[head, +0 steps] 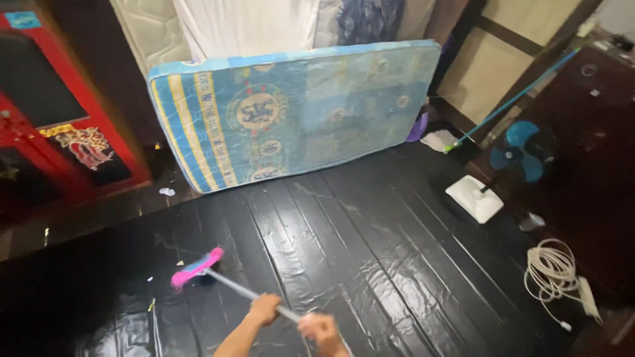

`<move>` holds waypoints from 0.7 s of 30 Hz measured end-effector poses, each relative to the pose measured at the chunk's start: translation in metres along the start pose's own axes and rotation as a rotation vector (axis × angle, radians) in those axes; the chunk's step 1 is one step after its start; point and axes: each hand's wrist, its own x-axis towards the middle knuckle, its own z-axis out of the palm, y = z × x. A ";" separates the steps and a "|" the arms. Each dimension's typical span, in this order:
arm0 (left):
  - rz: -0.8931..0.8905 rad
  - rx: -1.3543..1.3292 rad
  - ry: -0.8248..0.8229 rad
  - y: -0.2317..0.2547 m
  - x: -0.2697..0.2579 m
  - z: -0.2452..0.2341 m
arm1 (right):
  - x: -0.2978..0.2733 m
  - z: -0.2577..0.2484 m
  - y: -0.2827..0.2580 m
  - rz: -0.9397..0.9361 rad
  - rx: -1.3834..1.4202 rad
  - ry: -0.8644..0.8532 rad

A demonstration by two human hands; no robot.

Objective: The person sweeps a black plastic-covered floor with a pink broom, gathering debris into a pile. They briefly lift a black dustpan to sweep underneath it, then resume sweeping the floor area.

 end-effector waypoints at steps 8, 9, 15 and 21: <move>0.911 -0.584 0.272 0.168 0.001 -0.111 | 0.034 -0.094 -0.294 -0.616 0.112 -0.123; 0.904 -0.583 0.279 0.184 0.004 -0.114 | 0.036 -0.097 -0.311 -0.617 0.115 -0.132; 0.974 -0.428 0.201 0.221 0.067 -0.081 | 0.077 -0.124 -0.302 -0.670 -0.131 -0.191; 0.932 -0.399 0.394 0.157 0.103 -0.058 | 0.134 -0.133 -0.157 -0.432 0.073 -0.174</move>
